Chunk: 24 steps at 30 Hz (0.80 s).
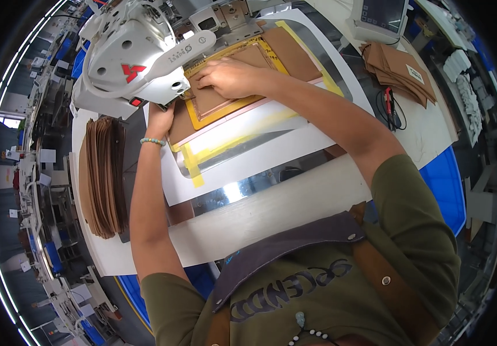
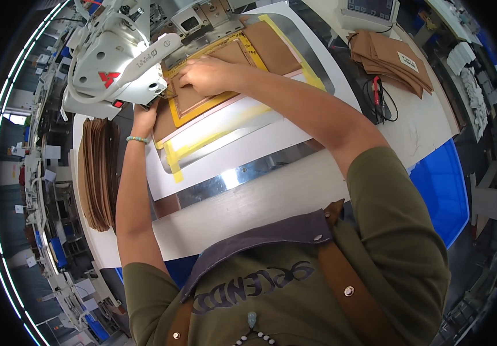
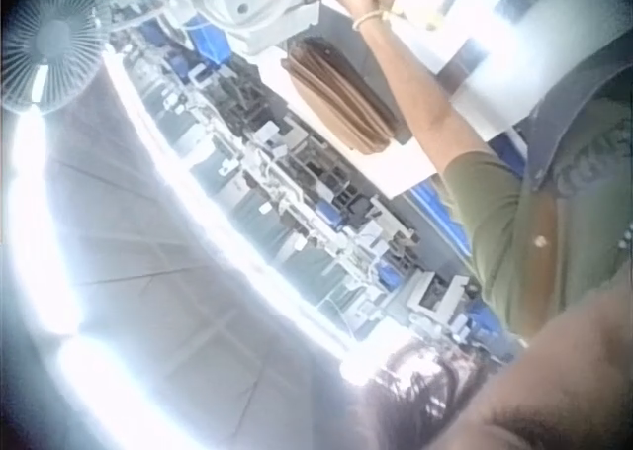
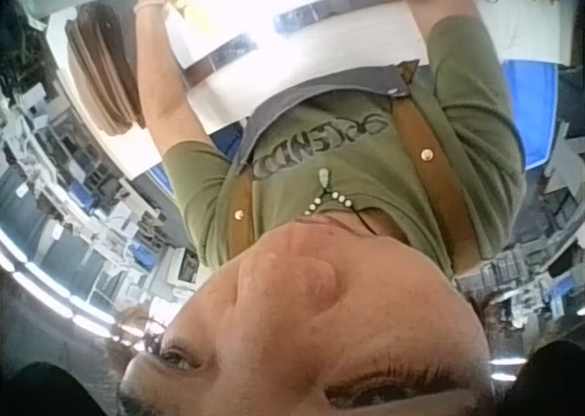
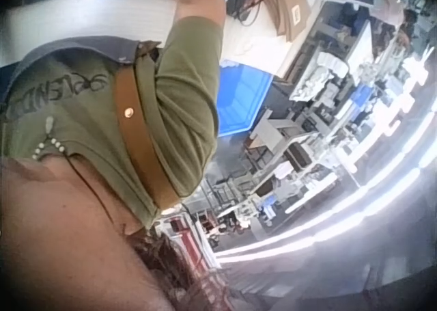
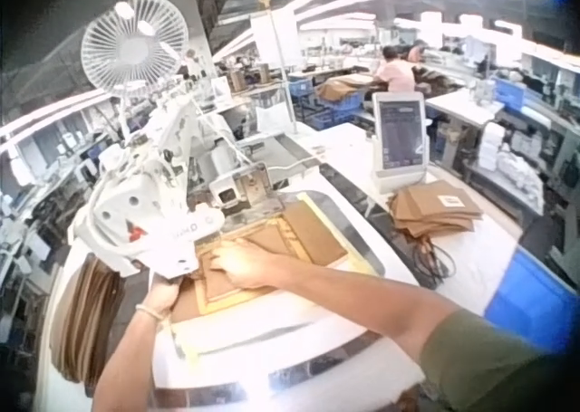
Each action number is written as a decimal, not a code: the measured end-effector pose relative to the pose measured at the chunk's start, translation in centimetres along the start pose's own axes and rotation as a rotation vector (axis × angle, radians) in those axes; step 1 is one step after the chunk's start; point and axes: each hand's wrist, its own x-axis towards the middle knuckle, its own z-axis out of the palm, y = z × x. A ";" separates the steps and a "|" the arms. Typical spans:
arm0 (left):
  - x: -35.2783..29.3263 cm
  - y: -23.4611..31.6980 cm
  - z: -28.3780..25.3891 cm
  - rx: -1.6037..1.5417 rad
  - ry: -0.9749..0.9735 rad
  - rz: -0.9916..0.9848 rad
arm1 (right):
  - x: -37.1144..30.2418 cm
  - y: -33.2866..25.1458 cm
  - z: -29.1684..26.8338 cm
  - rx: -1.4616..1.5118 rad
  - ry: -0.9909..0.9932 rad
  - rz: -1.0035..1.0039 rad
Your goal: Sewing brand labels onto leather goods using an industrial sewing machine.
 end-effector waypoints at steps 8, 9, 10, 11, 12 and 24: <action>-4.4 2.6 -4.0 -0.028 -0.017 -0.102 | -1.1 -0.8 -1.3 0.101 -0.054 -0.100; -5.3 3.2 -4.3 -0.083 0.001 -0.062 | -1.2 -0.9 -1.4 0.117 -0.040 -0.127; -6.1 3.9 -4.6 -0.072 -0.012 -0.019 | -1.3 -1.0 -1.4 0.108 -0.046 -0.133; -6.7 4.5 -5.1 -0.065 -0.025 0.010 | -1.5 -1.2 -1.4 0.110 -0.033 -0.156; -7.3 5.0 -5.6 -0.063 -0.037 0.045 | -1.5 -1.2 -1.4 0.111 -0.040 -0.159; -9.6 11.0 -5.1 0.074 -0.130 0.171 | -3.9 -1.9 -3.6 0.159 -0.032 -0.159</action>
